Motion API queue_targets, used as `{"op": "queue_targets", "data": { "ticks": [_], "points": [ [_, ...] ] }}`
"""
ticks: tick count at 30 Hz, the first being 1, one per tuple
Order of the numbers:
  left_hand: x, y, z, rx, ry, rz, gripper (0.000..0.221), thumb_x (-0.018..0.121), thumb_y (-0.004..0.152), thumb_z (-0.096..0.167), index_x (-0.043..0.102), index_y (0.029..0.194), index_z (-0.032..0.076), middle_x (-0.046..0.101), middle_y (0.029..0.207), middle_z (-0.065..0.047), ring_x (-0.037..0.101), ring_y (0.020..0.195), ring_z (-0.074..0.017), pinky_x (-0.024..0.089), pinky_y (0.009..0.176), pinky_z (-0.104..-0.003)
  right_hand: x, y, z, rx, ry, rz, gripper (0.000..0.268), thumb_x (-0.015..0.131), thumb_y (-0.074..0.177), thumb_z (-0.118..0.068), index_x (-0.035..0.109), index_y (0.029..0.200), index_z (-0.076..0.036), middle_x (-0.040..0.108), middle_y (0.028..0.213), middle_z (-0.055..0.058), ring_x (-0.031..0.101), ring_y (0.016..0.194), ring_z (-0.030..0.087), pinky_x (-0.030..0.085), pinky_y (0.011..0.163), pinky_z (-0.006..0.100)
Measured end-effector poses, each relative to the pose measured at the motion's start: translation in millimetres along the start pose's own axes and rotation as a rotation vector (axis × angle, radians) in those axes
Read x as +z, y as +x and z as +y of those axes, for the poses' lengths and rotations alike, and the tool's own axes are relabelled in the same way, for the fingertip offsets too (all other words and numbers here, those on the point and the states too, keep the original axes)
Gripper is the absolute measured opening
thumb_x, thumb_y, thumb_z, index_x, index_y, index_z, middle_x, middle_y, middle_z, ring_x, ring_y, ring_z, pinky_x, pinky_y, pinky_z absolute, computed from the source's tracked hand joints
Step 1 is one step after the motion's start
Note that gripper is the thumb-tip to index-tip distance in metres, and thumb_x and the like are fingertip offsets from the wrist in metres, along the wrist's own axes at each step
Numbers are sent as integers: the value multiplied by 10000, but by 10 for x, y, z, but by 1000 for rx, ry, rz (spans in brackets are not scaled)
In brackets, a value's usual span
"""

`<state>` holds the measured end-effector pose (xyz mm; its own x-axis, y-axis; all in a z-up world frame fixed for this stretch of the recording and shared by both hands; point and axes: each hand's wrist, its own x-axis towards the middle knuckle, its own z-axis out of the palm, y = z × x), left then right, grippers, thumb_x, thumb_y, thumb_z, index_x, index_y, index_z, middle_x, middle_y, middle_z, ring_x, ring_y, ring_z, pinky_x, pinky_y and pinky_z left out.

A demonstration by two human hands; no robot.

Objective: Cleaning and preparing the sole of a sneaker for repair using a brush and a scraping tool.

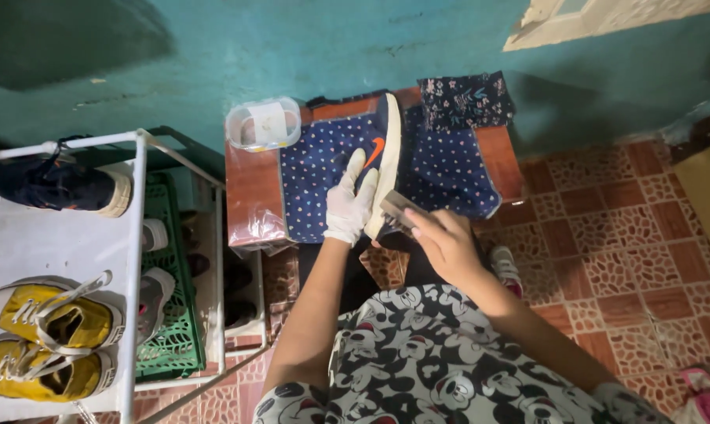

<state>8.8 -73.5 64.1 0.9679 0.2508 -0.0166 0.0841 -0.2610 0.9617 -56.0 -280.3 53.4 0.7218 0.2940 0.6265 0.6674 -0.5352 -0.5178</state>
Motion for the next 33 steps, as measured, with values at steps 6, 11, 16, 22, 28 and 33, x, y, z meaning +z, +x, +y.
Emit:
{"op": "queue_targets", "data": {
  "ticks": [6,11,16,22,28,33],
  "points": [
    [-178,-35,94,226,277,-182,534,683,946,418,536,1456,361,727,1225,-170,696,1127,-330,530,1094,-392,91,-171,315,-1,-138,21,449,666,967,-210,660,1413,-163,649,1017,118,639,874,307,471,786,405],
    [-163,-50,143,246,515,-309,522,499,1001,551,422,1509,459,747,1184,-135,714,1064,-356,540,1048,-460,-20,-78,-40,-85,-86,-8,446,662,954,-189,663,1396,-129,634,972,147,625,814,334,494,742,421],
    [-158,-6,100,297,517,-350,490,438,1024,513,440,1507,435,734,1238,-51,713,1066,-346,563,1008,-454,160,-266,435,-71,-105,-3,461,630,985,-175,620,1435,-76,612,911,163,625,784,353,503,700,430],
    [-174,75,93,294,421,-436,445,459,1023,501,556,1436,363,632,1384,71,647,1180,-353,525,1055,-482,108,-246,209,-208,-96,-110,506,686,911,-219,643,1410,-143,607,839,108,603,683,297,500,636,415],
    [-178,47,304,257,548,-411,369,507,955,521,791,887,294,783,819,40,747,907,-276,605,823,-380,19,-184,148,-227,-198,-94,510,650,938,-225,606,1435,-122,563,790,102,574,658,312,483,629,432],
    [-131,79,17,285,411,-452,399,517,1016,477,580,1401,394,632,1382,89,641,1209,-300,516,1085,-435,41,-243,511,-164,-336,-143,548,576,986,-328,553,1506,-157,561,810,45,589,714,264,427,666,422]
  ]
}}
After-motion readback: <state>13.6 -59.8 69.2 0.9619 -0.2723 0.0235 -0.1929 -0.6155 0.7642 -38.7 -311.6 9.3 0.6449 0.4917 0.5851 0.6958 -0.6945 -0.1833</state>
